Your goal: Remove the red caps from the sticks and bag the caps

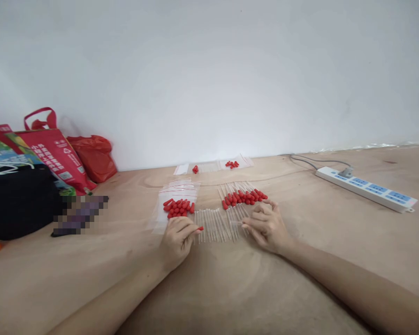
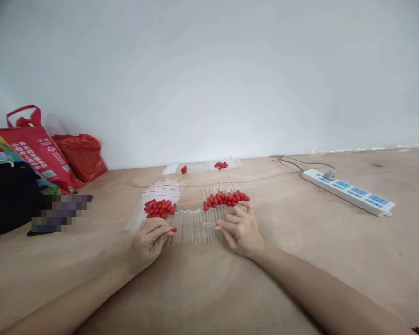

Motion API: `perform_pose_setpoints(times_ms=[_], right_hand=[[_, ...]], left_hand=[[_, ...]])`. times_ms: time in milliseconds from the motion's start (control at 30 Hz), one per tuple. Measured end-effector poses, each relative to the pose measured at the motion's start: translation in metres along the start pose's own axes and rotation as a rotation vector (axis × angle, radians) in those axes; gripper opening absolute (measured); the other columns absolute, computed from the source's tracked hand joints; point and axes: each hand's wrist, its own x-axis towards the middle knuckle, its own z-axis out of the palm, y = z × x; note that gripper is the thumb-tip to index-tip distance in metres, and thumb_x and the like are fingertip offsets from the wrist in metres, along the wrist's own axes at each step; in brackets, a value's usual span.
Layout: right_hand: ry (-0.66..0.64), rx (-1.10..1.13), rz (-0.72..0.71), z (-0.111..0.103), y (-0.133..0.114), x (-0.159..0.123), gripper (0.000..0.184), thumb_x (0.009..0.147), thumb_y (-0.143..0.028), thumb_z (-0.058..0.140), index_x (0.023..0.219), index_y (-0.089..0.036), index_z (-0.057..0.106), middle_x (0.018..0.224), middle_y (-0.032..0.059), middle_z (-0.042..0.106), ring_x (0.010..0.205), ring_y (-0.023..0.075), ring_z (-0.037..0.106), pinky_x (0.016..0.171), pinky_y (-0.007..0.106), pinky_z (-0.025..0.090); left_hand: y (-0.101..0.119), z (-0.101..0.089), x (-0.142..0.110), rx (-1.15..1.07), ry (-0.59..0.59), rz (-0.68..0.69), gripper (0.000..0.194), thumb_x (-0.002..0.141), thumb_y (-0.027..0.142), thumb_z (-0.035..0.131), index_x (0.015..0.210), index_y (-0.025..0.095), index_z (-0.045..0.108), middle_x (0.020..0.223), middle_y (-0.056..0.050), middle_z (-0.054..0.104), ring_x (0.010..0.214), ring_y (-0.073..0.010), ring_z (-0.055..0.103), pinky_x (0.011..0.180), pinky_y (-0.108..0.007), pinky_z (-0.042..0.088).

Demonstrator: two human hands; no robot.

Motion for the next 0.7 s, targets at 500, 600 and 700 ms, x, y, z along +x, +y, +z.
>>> perform_pose_setpoints(times_ms=[500,600,700], right_hand=[[0.020,-0.113,0.250,0.015,0.004,0.009,0.020,0.077,-0.019,0.044,0.079,-0.021,0.064,0.074,0.0015,0.066,0.070,0.0129,0.055,0.080,0.031,0.025],[-0.004,-0.135,0.186,0.019,0.004,0.009,0.020,0.077,-0.018,0.045,0.079,-0.022,0.064,0.072,0.0015,0.066,0.072,0.0142,0.053,0.081,0.033,0.024],[-0.037,-0.127,0.156,0.020,0.003,0.009,0.020,0.079,-0.022,0.045,0.078,-0.022,0.065,0.071,0.0018,0.065,0.073,0.0150,0.051,0.082,0.035,0.022]], left_hand=[[-0.083,-0.019,0.009,-0.006,0.171,-0.734,0.037,0.070,0.036,0.051,0.100,0.014,0.051,0.075,-0.002,0.053,0.061,-0.0130,0.052,0.055,-0.025,0.046],[-0.084,-0.015,0.011,0.037,0.143,-0.739,0.030,0.068,0.037,0.052,0.090,0.017,0.051,0.077,-0.001,0.057,0.065,-0.0135,0.054,0.056,-0.023,0.045],[-0.080,-0.012,0.012,0.116,0.070,-0.713,0.023,0.069,0.038,0.051,0.080,0.019,0.053,0.075,-0.001,0.059,0.067,-0.0144,0.055,0.059,-0.024,0.044]])
